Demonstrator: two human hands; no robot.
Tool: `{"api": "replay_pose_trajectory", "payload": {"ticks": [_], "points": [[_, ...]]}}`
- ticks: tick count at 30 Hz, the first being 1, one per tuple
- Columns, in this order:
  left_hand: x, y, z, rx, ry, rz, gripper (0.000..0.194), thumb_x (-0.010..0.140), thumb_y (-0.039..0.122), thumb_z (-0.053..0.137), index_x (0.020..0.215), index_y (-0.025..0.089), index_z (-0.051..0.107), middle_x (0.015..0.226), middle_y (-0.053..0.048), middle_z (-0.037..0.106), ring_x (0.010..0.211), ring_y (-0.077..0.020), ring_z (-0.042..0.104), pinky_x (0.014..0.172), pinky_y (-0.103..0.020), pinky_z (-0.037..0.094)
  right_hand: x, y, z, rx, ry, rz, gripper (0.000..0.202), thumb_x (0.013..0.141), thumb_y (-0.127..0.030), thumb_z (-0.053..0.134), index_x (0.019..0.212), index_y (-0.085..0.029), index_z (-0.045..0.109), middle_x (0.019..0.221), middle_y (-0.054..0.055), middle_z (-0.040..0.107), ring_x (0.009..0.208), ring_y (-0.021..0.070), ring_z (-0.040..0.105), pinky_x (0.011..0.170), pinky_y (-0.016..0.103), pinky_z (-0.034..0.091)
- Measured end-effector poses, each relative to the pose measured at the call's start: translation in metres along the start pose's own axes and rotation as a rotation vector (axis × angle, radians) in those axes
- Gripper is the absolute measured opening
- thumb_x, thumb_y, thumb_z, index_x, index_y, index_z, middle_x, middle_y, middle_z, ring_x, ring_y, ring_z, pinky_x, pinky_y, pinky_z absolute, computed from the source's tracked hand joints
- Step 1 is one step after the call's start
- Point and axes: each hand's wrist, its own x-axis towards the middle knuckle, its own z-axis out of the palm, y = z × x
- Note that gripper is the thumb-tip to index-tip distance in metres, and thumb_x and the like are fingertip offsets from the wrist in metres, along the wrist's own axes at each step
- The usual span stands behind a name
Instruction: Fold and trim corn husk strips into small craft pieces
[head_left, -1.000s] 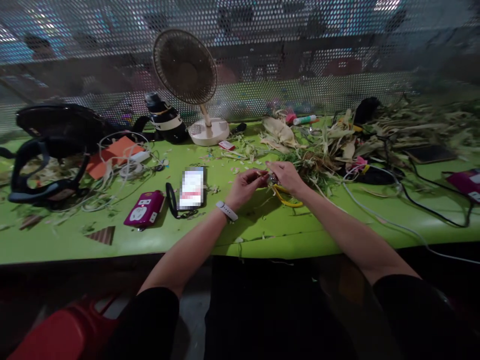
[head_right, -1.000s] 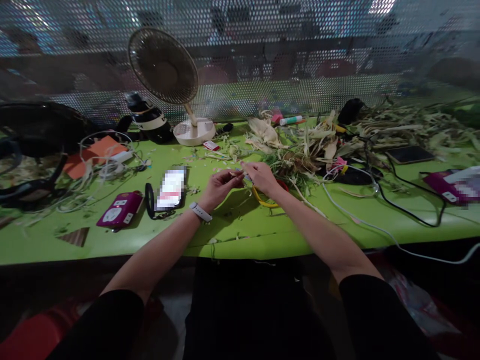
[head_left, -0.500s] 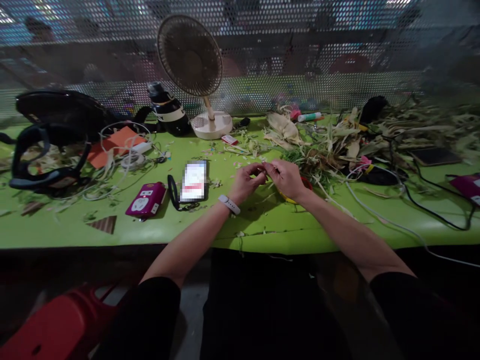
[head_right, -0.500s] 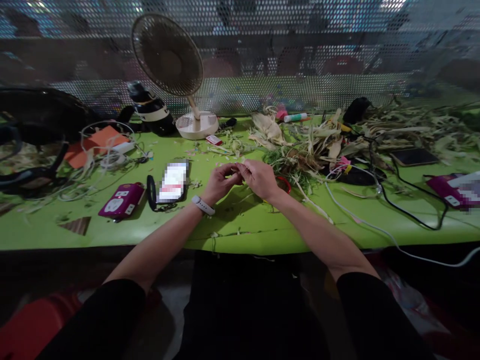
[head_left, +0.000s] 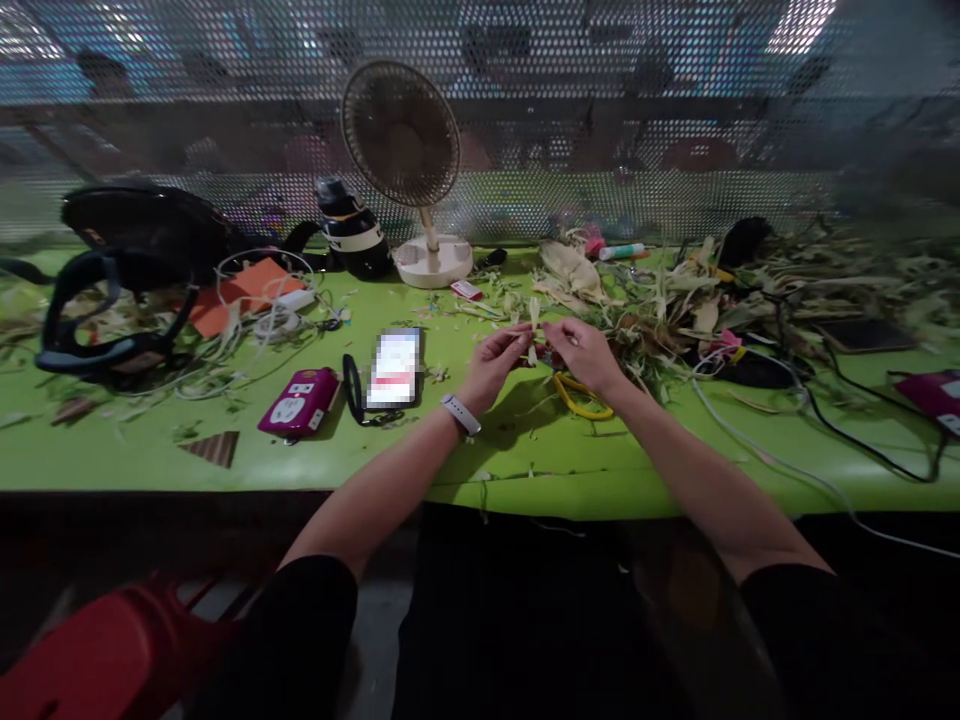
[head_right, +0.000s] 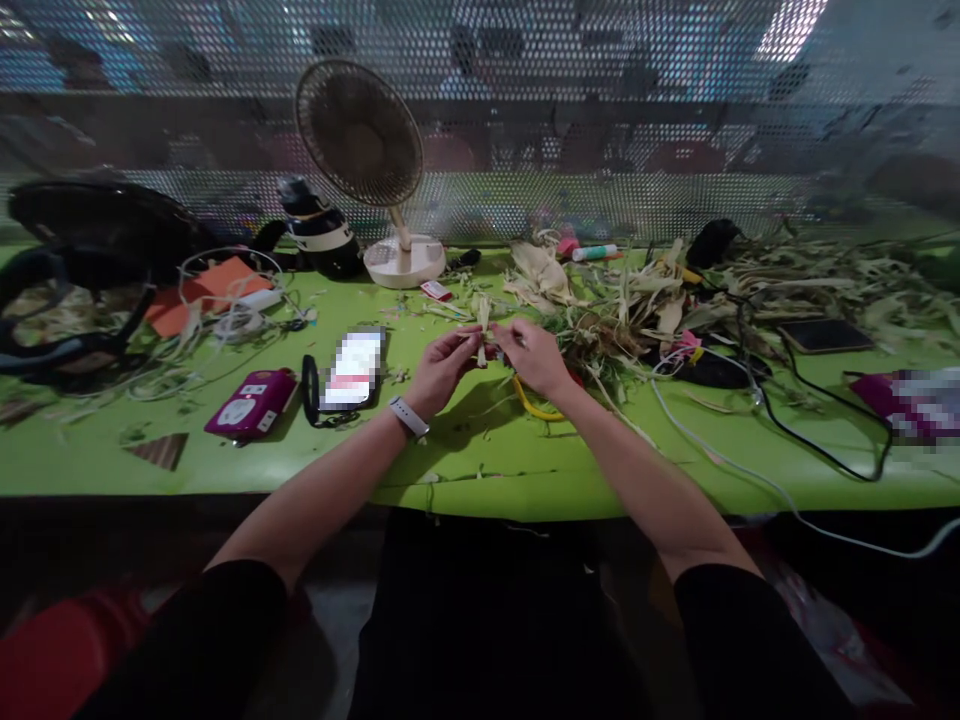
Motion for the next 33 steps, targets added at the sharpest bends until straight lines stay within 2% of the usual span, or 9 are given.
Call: {"api": "replay_pose_trajectory", "payload": {"ticks": [3, 7, 9, 12, 17, 21, 24, 28, 33], "points": [[0.000, 0.001, -0.001, 0.027, 0.026, -0.020, 0.045, 0.060, 0.054, 0.084, 0.084, 0.017, 0.072, 0.069, 0.001, 0.069, 0.061, -0.0087, 0.064, 0.061, -0.022, 0.054, 0.001, 0.000, 0.002, 0.018, -0.007, -0.044, 0.052, 0.083, -0.071, 0.052, 0.068, -0.021, 0.050, 0.062, 0.000, 0.051, 0.061, 0.0150, 0.046, 0.063, 0.030, 0.037], [0.003, 0.000, -0.005, 0.128, 0.028, 0.058, 0.044, 0.059, 0.055, 0.083, 0.077, 0.017, 0.073, 0.063, 0.002, 0.066, 0.054, -0.0064, 0.058, 0.057, -0.021, 0.052, 0.003, 0.001, 0.000, 0.021, -0.083, -0.054, 0.049, 0.084, -0.067, 0.054, 0.068, -0.020, 0.052, 0.062, 0.000, 0.053, 0.061, 0.0147, 0.047, 0.064, 0.030, 0.037], [0.005, -0.001, -0.008, 0.191, 0.012, 0.058, 0.045, 0.060, 0.056, 0.082, 0.080, 0.017, 0.074, 0.065, 0.001, 0.067, 0.056, -0.0076, 0.059, 0.055, -0.021, 0.051, 0.003, 0.002, 0.000, 0.022, -0.114, -0.057, 0.048, 0.084, -0.065, 0.055, 0.068, -0.020, 0.053, 0.062, 0.000, 0.053, 0.061, 0.0144, 0.047, 0.064, 0.030, 0.037], [0.006, -0.004, -0.010, 0.259, -0.013, 0.021, 0.048, 0.060, 0.057, 0.082, 0.080, 0.015, 0.075, 0.067, -0.003, 0.070, 0.061, -0.0112, 0.065, 0.054, -0.022, 0.051, 0.003, 0.001, 0.000, 0.027, -0.084, -0.065, 0.047, 0.082, -0.064, 0.058, 0.067, -0.019, 0.055, 0.064, 0.001, 0.055, 0.063, 0.0141, 0.048, 0.064, 0.029, 0.037], [0.003, 0.000, -0.008, 0.152, 0.016, -0.042, 0.044, 0.063, 0.053, 0.082, 0.085, 0.016, 0.071, 0.073, -0.002, 0.072, 0.063, -0.0119, 0.068, 0.059, -0.023, 0.056, 0.006, 0.001, -0.003, 0.081, 0.041, -0.047, 0.045, 0.076, -0.061, 0.067, 0.067, -0.019, 0.054, 0.063, -0.001, 0.053, 0.059, 0.0117, 0.043, 0.058, 0.027, 0.035], [0.000, 0.004, -0.008, 0.114, -0.067, -0.167, 0.041, 0.066, 0.047, 0.080, 0.088, 0.015, 0.066, 0.077, -0.002, 0.072, 0.062, -0.0119, 0.068, 0.059, -0.025, 0.057, 0.007, 0.004, -0.007, 0.068, -0.045, -0.073, 0.042, 0.078, -0.058, 0.067, 0.069, -0.018, 0.056, 0.063, -0.002, 0.053, 0.059, 0.0110, 0.043, 0.058, 0.027, 0.035], [-0.001, 0.004, -0.008, 0.162, -0.138, -0.166, 0.038, 0.066, 0.043, 0.080, 0.086, 0.014, 0.066, 0.077, -0.003, 0.072, 0.068, -0.0146, 0.070, 0.061, -0.025, 0.057, 0.006, 0.004, -0.007, 0.052, -0.048, -0.082, 0.041, 0.079, -0.057, 0.067, 0.070, -0.018, 0.057, 0.064, -0.002, 0.054, 0.060, 0.0111, 0.044, 0.059, 0.026, 0.035], [-0.001, 0.001, -0.007, 0.135, -0.110, -0.179, 0.034, 0.061, 0.038, 0.080, 0.082, 0.015, 0.067, 0.068, 0.000, 0.069, 0.061, -0.0128, 0.066, 0.065, -0.029, 0.059, 0.005, 0.003, -0.003, 0.060, -0.050, -0.072, 0.041, 0.077, -0.057, 0.069, 0.069, -0.018, 0.057, 0.064, -0.001, 0.056, 0.061, 0.0116, 0.046, 0.059, 0.026, 0.036], [-0.002, -0.001, -0.005, 0.146, -0.099, -0.175, 0.029, 0.061, 0.036, 0.080, 0.073, 0.014, 0.065, 0.061, 0.002, 0.065, 0.055, -0.0103, 0.063, 0.066, -0.029, 0.059, 0.004, 0.004, 0.004, 0.136, -0.121, -0.004, 0.045, 0.073, -0.061, 0.071, 0.081, -0.017, 0.061, 0.064, -0.002, 0.059, 0.055, 0.0111, 0.047, 0.056, 0.026, 0.037]]}}
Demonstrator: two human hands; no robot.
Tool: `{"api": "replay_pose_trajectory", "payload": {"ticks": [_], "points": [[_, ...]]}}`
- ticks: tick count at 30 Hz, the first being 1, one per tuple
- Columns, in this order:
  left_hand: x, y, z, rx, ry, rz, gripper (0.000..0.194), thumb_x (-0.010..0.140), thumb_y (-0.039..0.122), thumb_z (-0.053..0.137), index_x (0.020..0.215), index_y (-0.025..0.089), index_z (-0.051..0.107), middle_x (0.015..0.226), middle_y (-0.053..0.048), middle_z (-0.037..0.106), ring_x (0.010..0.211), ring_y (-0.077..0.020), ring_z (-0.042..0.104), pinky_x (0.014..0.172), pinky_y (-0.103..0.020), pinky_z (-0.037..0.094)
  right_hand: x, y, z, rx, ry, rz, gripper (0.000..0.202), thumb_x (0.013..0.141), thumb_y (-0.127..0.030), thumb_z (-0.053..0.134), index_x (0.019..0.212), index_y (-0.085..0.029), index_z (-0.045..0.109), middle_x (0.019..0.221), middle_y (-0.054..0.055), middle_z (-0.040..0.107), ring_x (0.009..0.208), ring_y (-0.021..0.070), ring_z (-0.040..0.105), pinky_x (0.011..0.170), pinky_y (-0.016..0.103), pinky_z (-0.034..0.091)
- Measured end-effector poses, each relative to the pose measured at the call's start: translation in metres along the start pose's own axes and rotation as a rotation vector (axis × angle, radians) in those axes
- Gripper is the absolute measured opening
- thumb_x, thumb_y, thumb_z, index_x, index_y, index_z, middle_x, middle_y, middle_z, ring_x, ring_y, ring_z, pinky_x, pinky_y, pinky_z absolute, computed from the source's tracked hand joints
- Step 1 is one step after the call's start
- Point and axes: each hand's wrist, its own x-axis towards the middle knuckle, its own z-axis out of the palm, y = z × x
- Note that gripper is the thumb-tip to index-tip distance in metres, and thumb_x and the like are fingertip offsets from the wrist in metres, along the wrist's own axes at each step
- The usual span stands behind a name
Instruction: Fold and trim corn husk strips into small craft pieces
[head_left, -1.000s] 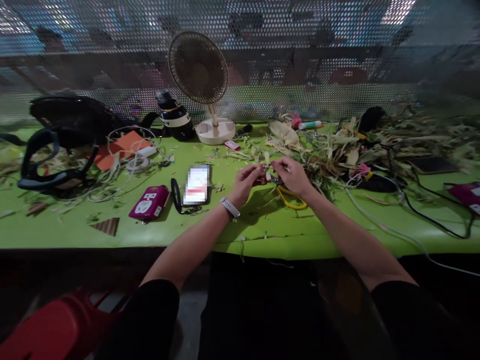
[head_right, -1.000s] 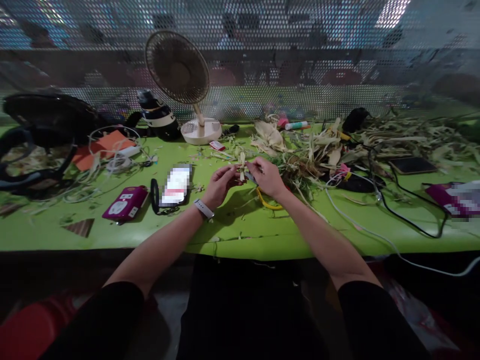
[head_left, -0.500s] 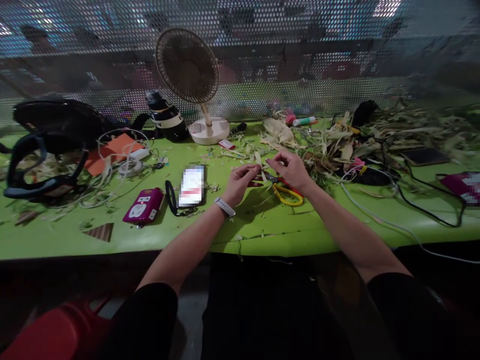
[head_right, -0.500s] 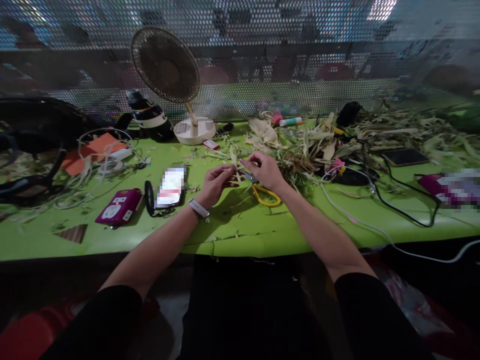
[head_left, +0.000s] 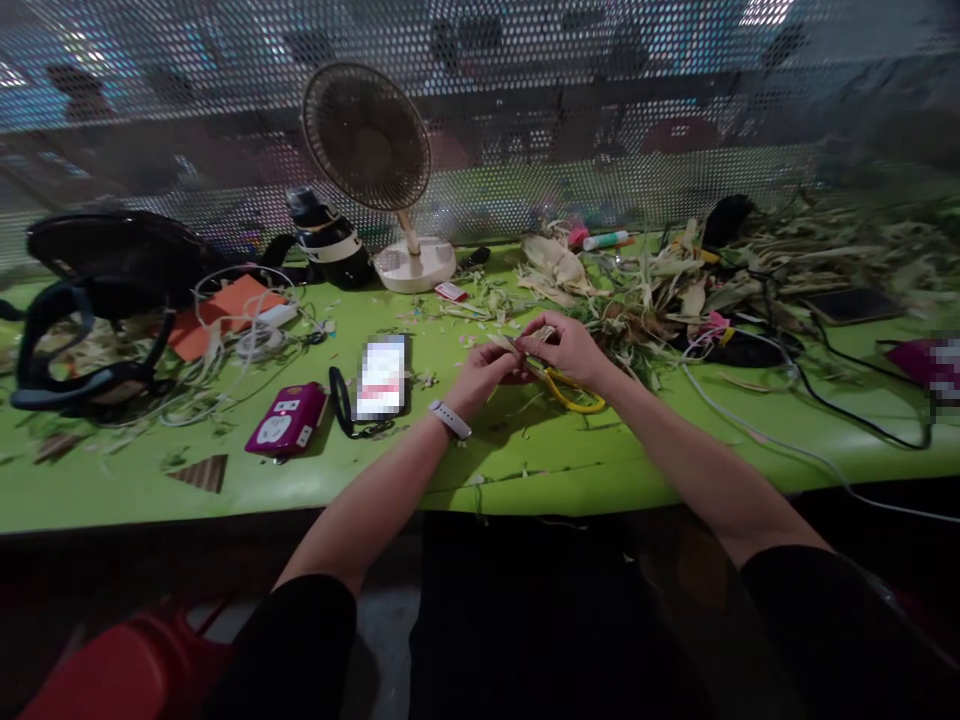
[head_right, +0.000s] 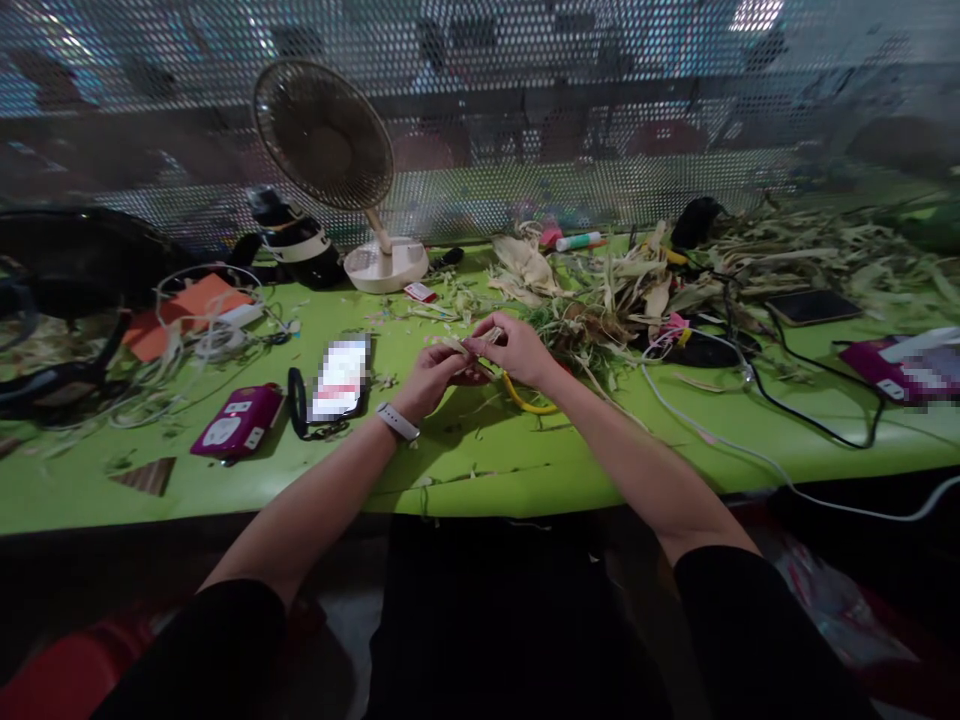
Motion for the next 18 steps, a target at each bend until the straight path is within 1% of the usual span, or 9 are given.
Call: {"api": "replay_pose_trajectory", "payload": {"ticks": [2, 5, 9, 11, 14, 16, 18], "points": [[0.000, 0.001, 0.000, 0.014, -0.015, -0.031, 0.030, 0.060, 0.036, 0.081, 0.070, 0.014, 0.064, 0.061, 0.001, 0.065, 0.056, -0.0120, 0.065, 0.067, -0.031, 0.060, -0.002, 0.000, 0.003, -0.026, -0.003, -0.026, 0.046, 0.074, -0.063, 0.069, 0.077, -0.017, 0.062, 0.064, 0.000, 0.060, 0.057, 0.0116, 0.047, 0.057, 0.026, 0.037], [-0.001, 0.002, 0.001, 0.014, -0.004, -0.082, 0.032, 0.057, 0.037, 0.082, 0.065, 0.014, 0.061, 0.059, 0.001, 0.064, 0.055, -0.0135, 0.066, 0.068, -0.032, 0.061, -0.006, -0.002, 0.007, -0.075, 0.036, -0.100, 0.047, 0.078, -0.064, 0.065, 0.071, -0.018, 0.062, 0.066, 0.002, 0.063, 0.061, 0.0130, 0.050, 0.060, 0.027, 0.038], [-0.001, 0.001, 0.001, 0.004, 0.001, -0.083, 0.031, 0.058, 0.037, 0.083, 0.067, 0.014, 0.064, 0.063, 0.000, 0.067, 0.056, -0.0136, 0.066, 0.066, -0.032, 0.060, -0.010, -0.007, 0.011, -0.088, 0.076, -0.142, 0.048, 0.081, -0.065, 0.062, 0.069, -0.018, 0.062, 0.066, 0.002, 0.063, 0.062, 0.0138, 0.052, 0.061, 0.028, 0.039], [0.000, 0.000, 0.001, 0.022, -0.012, -0.073, 0.028, 0.061, 0.035, 0.081, 0.065, 0.014, 0.064, 0.061, -0.001, 0.066, 0.055, -0.0133, 0.064, 0.065, -0.032, 0.060, -0.010, -0.008, 0.011, -0.087, 0.073, -0.131, 0.048, 0.080, -0.066, 0.062, 0.069, -0.018, 0.062, 0.065, 0.002, 0.063, 0.062, 0.0139, 0.052, 0.061, 0.028, 0.039], [0.000, -0.002, 0.001, 0.017, -0.030, -0.070, 0.024, 0.064, 0.034, 0.079, 0.066, 0.015, 0.064, 0.059, -0.002, 0.065, 0.053, -0.0132, 0.063, 0.064, -0.032, 0.059, -0.006, -0.006, 0.006, -0.072, 0.040, -0.090, 0.051, 0.076, -0.069, 0.064, 0.070, -0.018, 0.062, 0.064, 0.001, 0.062, 0.060, 0.0131, 0.051, 0.058, 0.027, 0.038], [0.000, -0.002, 0.000, -0.023, -0.015, -0.076, 0.023, 0.065, 0.034, 0.077, 0.070, 0.015, 0.065, 0.060, -0.001, 0.066, 0.055, -0.0134, 0.064, 0.064, -0.031, 0.059, -0.001, -0.003, 0.001, -0.028, 0.033, -0.044, 0.053, 0.073, -0.071, 0.066, 0.075, -0.019, 0.060, 0.064, 0.000, 0.060, 0.058, 0.0126, 0.050, 0.056, 0.026, 0.038], [0.000, -0.002, -0.001, -0.065, 0.009, -0.082, 0.023, 0.066, 0.033, 0.075, 0.076, 0.016, 0.065, 0.063, -0.001, 0.066, 0.057, -0.0138, 0.065, 0.064, -0.031, 0.060, 0.002, -0.001, -0.004, 0.021, 0.065, 0.011, 0.055, 0.072, -0.074, 0.064, 0.077, -0.019, 0.057, 0.063, -0.001, 0.058, 0.056, 0.0121, 0.049, 0.053, 0.026, 0.037]]}}
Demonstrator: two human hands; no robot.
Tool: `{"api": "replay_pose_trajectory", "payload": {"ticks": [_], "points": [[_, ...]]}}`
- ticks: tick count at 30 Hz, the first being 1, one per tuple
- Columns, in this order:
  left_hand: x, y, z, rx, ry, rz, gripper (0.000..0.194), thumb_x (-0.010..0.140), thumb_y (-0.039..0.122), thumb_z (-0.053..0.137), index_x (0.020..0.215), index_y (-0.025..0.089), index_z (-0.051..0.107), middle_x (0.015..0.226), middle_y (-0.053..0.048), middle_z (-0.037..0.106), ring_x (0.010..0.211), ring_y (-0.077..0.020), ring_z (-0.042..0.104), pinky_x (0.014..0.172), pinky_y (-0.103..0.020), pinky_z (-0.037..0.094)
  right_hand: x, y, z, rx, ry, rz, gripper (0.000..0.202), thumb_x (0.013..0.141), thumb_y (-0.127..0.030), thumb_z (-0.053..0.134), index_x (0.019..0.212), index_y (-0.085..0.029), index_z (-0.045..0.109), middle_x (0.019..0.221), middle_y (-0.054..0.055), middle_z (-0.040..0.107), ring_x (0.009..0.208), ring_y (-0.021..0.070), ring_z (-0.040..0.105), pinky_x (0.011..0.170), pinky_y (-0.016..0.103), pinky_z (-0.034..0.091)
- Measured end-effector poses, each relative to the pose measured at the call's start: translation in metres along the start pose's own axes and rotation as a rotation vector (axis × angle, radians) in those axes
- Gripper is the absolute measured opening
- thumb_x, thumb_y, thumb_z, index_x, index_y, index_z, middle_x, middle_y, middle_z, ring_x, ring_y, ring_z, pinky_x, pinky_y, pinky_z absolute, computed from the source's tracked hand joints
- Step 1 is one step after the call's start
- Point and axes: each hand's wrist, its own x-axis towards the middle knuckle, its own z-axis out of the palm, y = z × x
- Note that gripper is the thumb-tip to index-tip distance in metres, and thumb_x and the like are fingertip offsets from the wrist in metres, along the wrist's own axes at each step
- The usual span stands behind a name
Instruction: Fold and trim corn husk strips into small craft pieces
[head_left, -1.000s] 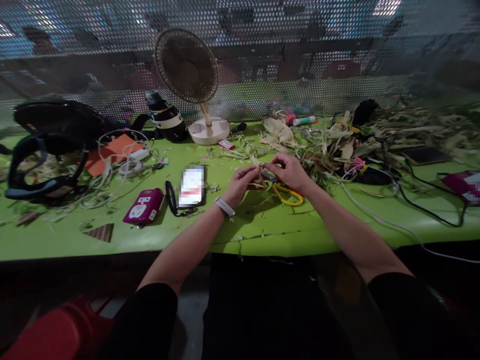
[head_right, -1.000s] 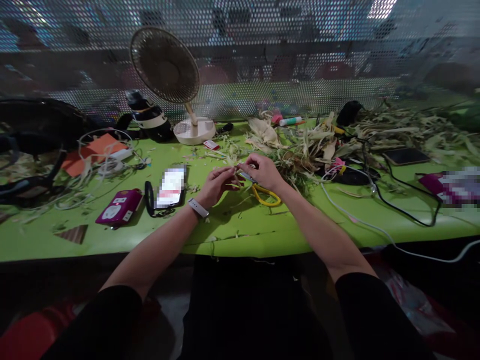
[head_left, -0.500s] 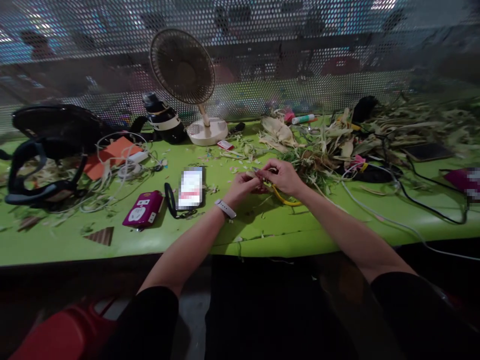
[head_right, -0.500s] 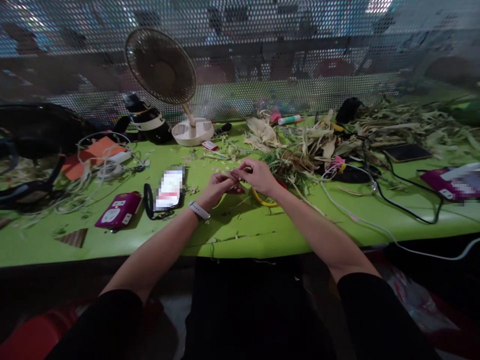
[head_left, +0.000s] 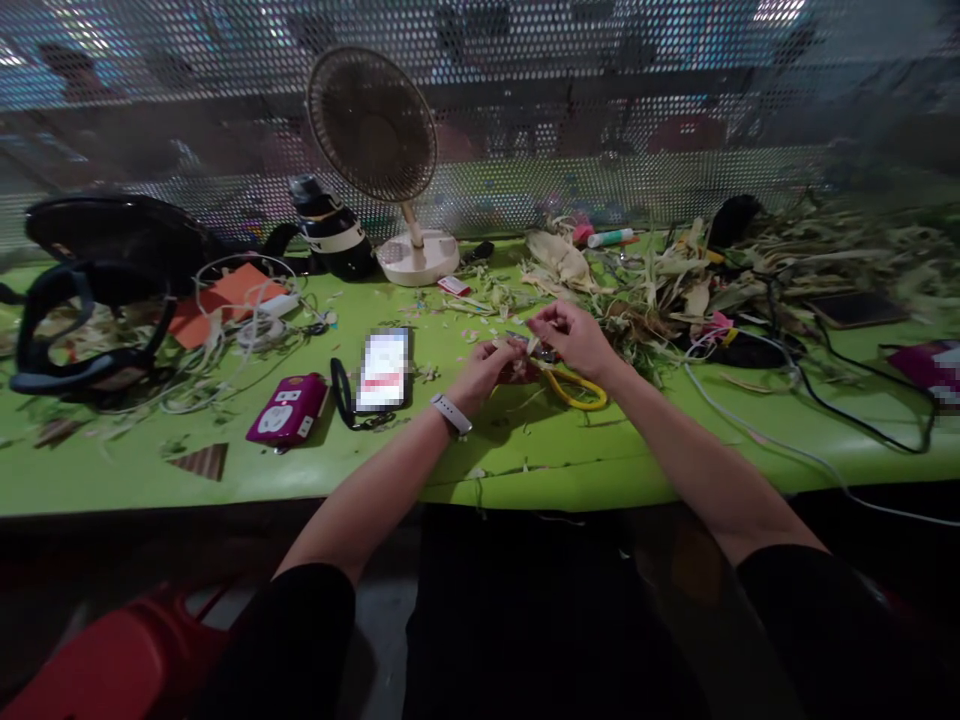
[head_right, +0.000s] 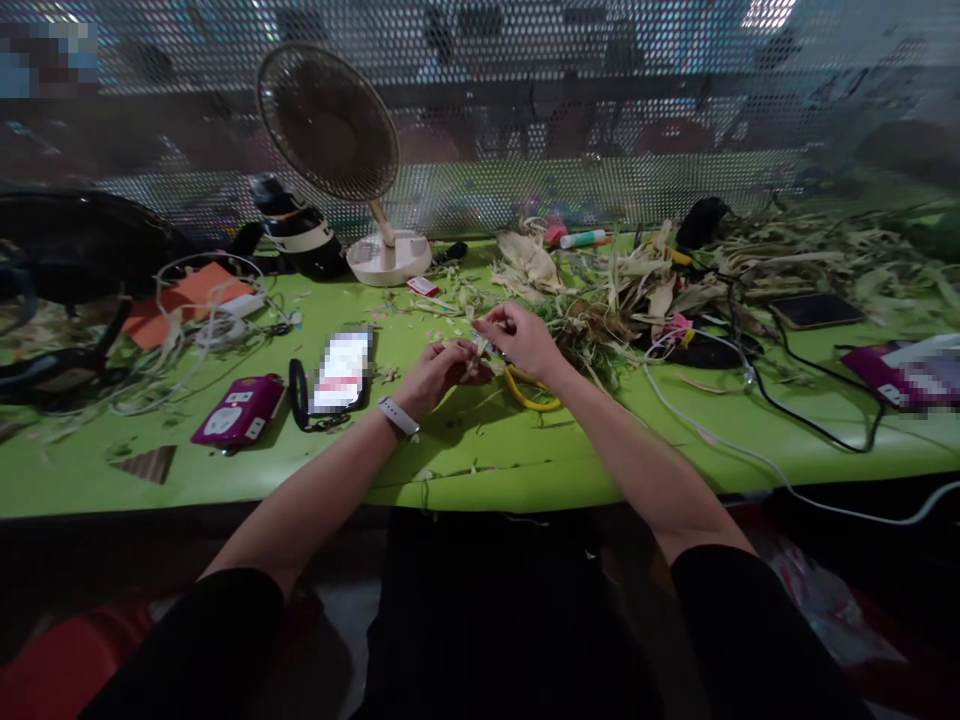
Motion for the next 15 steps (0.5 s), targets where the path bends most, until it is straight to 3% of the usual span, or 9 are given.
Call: {"api": "replay_pose_trajectory", "payload": {"ticks": [3, 6, 9, 15], "points": [[-0.0002, 0.0006, -0.0009, -0.009, -0.007, -0.009, 0.027, 0.065, 0.033, 0.074, 0.084, 0.016, 0.065, 0.066, 0.000, 0.067, 0.060, -0.0140, 0.066, 0.064, -0.031, 0.060, 0.0020, 0.0007, -0.0036, 0.013, 0.027, 0.077, 0.058, 0.075, -0.078, 0.056, 0.071, -0.021, 0.052, 0.055, -0.002, 0.051, 0.050, 0.0111, 0.045, 0.050, 0.026, 0.035], [-0.0001, -0.0003, 0.0000, 0.031, -0.036, -0.009, 0.027, 0.064, 0.033, 0.075, 0.083, 0.016, 0.065, 0.065, 0.001, 0.066, 0.059, -0.0133, 0.066, 0.066, -0.032, 0.060, 0.0009, -0.0004, -0.0027, 0.016, -0.063, 0.094, 0.058, 0.075, -0.078, 0.056, 0.070, -0.021, 0.053, 0.053, -0.003, 0.050, 0.049, 0.0106, 0.042, 0.050, 0.026, 0.033], [0.0000, -0.0010, 0.0016, 0.069, -0.026, -0.012, 0.023, 0.062, 0.032, 0.075, 0.073, 0.016, 0.064, 0.061, 0.003, 0.064, 0.056, -0.0121, 0.064, 0.067, -0.032, 0.060, -0.0011, -0.0021, 0.0003, -0.014, -0.110, 0.006, 0.057, 0.073, -0.077, 0.061, 0.070, -0.019, 0.056, 0.056, -0.002, 0.052, 0.053, 0.0109, 0.043, 0.054, 0.027, 0.034], [-0.0030, 0.0026, 0.0044, 0.071, -0.019, -0.070, 0.018, 0.065, 0.029, 0.071, 0.072, 0.015, 0.063, 0.060, 0.002, 0.063, 0.059, -0.0140, 0.066, 0.071, -0.035, 0.061, -0.0043, -0.0070, 0.0027, -0.141, -0.034, -0.133, 0.059, 0.076, -0.077, 0.057, 0.069, -0.019, 0.058, 0.065, 0.002, 0.059, 0.063, 0.0141, 0.050, 0.062, 0.029, 0.038]]}}
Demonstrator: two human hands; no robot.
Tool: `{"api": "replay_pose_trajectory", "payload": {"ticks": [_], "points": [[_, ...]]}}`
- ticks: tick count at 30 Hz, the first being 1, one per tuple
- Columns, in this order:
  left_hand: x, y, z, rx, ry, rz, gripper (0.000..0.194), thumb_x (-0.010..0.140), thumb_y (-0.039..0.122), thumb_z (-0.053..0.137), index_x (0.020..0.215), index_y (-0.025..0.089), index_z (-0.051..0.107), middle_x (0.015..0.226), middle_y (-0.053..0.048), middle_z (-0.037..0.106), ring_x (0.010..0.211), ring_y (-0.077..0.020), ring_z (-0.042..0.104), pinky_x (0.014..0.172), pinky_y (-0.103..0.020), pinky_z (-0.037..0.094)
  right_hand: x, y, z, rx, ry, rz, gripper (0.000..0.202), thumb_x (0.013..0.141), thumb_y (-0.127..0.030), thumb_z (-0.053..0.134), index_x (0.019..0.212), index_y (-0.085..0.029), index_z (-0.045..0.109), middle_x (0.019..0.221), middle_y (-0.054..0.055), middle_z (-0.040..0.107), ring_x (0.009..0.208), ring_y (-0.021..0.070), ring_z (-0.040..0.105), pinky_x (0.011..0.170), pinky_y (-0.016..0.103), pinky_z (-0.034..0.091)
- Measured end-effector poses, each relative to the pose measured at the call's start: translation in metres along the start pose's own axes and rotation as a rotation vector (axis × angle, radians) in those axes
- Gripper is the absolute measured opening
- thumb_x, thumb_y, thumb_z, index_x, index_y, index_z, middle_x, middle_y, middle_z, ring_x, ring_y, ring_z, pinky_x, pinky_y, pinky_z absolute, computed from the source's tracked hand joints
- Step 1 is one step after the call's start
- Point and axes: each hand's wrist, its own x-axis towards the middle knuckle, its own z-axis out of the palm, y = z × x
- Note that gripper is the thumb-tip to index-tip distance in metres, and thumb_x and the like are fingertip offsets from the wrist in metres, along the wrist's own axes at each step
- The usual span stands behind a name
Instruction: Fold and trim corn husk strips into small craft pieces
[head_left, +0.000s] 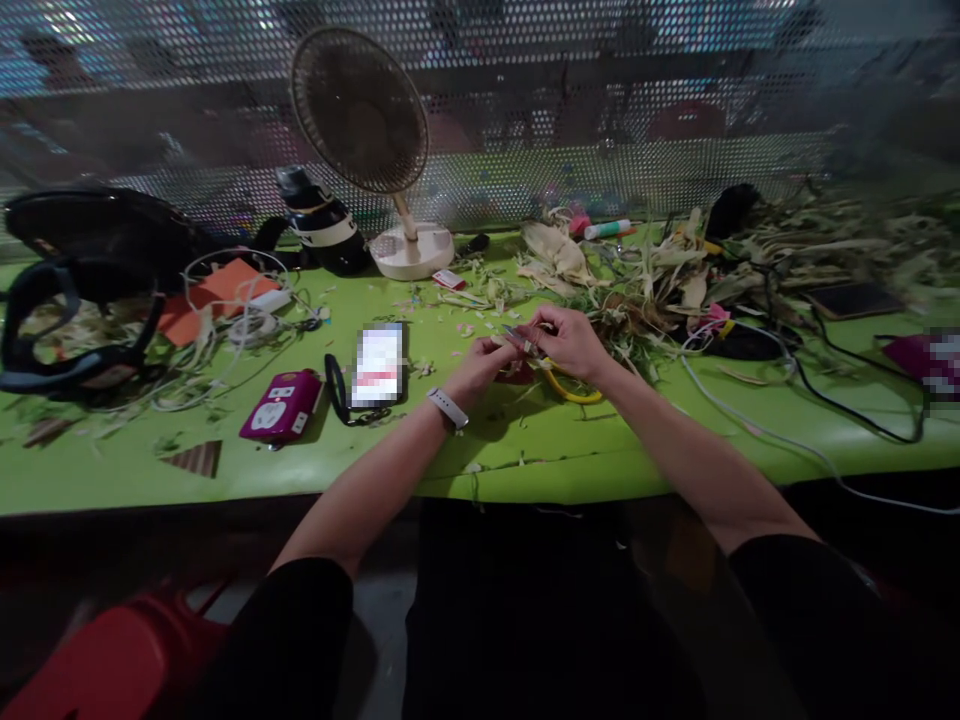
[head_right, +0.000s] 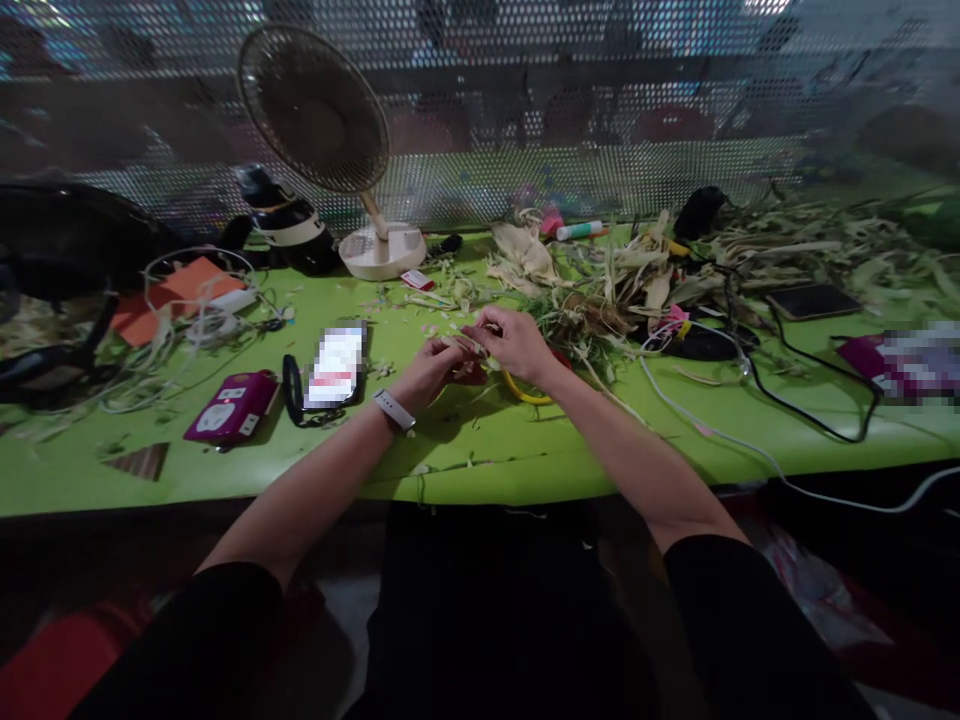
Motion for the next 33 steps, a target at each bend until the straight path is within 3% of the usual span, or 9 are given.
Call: {"api": "replay_pose_trajectory", "payload": {"ticks": [6, 9, 11, 13, 18, 21, 25, 33], "points": [[0.001, 0.004, 0.003, -0.214, 0.042, 0.047, 0.023, 0.066, 0.030, 0.072, 0.081, 0.015, 0.062, 0.066, 0.000, 0.067, 0.063, -0.0150, 0.068, 0.072, -0.036, 0.060, 0.003, 0.004, -0.013, 0.073, 0.129, 0.194, 0.062, 0.080, -0.081, 0.045, 0.067, -0.021, 0.054, 0.055, 0.000, 0.054, 0.052, 0.0131, 0.049, 0.054, 0.028, 0.037], [0.005, 0.003, 0.000, -0.265, 0.063, 0.084, 0.022, 0.071, 0.033, 0.070, 0.083, 0.017, 0.062, 0.068, -0.002, 0.068, 0.068, -0.0163, 0.069, 0.073, -0.035, 0.060, 0.002, 0.006, -0.014, 0.030, -0.008, 0.252, 0.066, 0.085, -0.078, 0.039, 0.056, -0.020, 0.050, 0.048, 0.000, 0.050, 0.048, 0.0124, 0.046, 0.052, 0.029, 0.034], [0.006, 0.002, -0.002, -0.263, 0.083, 0.124, 0.023, 0.072, 0.035, 0.071, 0.085, 0.018, 0.062, 0.070, -0.001, 0.069, 0.069, -0.0154, 0.069, 0.071, -0.032, 0.059, 0.001, 0.005, -0.012, 0.041, -0.139, 0.226, 0.064, 0.086, -0.076, 0.041, 0.055, -0.020, 0.048, 0.048, 0.000, 0.049, 0.048, 0.0118, 0.044, 0.052, 0.029, 0.033], [0.007, 0.000, -0.003, -0.229, 0.104, 0.168, 0.027, 0.070, 0.036, 0.075, 0.086, 0.019, 0.062, 0.072, 0.000, 0.069, 0.066, -0.0126, 0.066, 0.066, -0.028, 0.057, 0.000, 0.005, -0.008, 0.033, -0.190, 0.161, 0.059, 0.087, -0.072, 0.046, 0.059, -0.020, 0.048, 0.052, -0.001, 0.049, 0.051, 0.0117, 0.043, 0.053, 0.028, 0.033], [0.004, 0.000, -0.002, -0.131, 0.083, 0.198, 0.041, 0.064, 0.045, 0.083, 0.086, 0.017, 0.062, 0.071, 0.001, 0.068, 0.064, -0.0114, 0.066, 0.061, -0.026, 0.056, 0.000, 0.004, -0.006, -0.051, -0.139, 0.030, 0.046, 0.090, -0.054, 0.051, 0.059, -0.020, 0.045, 0.056, -0.002, 0.046, 0.057, 0.0120, 0.041, 0.058, 0.028, 0.032], [0.003, 0.001, 0.000, -0.111, 0.075, 0.184, 0.045, 0.062, 0.048, 0.084, 0.087, 0.016, 0.063, 0.072, 0.000, 0.069, 0.064, -0.0114, 0.067, 0.062, -0.026, 0.057, 0.000, 0.002, -0.008, -0.050, -0.149, 0.079, 0.040, 0.092, -0.045, 0.049, 0.060, -0.020, 0.045, 0.056, -0.002, 0.046, 0.057, 0.0118, 0.040, 0.058, 0.027, 0.031], [0.004, 0.001, 0.000, -0.054, 0.080, 0.180, 0.041, 0.062, 0.043, 0.084, 0.082, 0.014, 0.063, 0.069, 0.001, 0.068, 0.061, -0.0098, 0.065, 0.062, -0.025, 0.057, 0.000, 0.001, -0.009, -0.033, -0.143, 0.180, 0.035, 0.094, -0.038, 0.044, 0.064, -0.020, 0.046, 0.058, -0.003, 0.045, 0.057, 0.0118, 0.040, 0.060, 0.027, 0.031], [0.005, -0.001, -0.003, 0.013, 0.033, 0.192, 0.029, 0.063, 0.033, 0.080, 0.078, 0.014, 0.064, 0.068, 0.001, 0.068, 0.054, -0.0081, 0.063, 0.062, -0.025, 0.057, 0.000, 0.002, -0.005, -0.139, -0.126, 0.041, 0.030, 0.091, -0.035, 0.046, 0.064, -0.021, 0.040, 0.059, -0.003, 0.040, 0.058, 0.0121, 0.036, 0.060, 0.027, 0.027]]}}
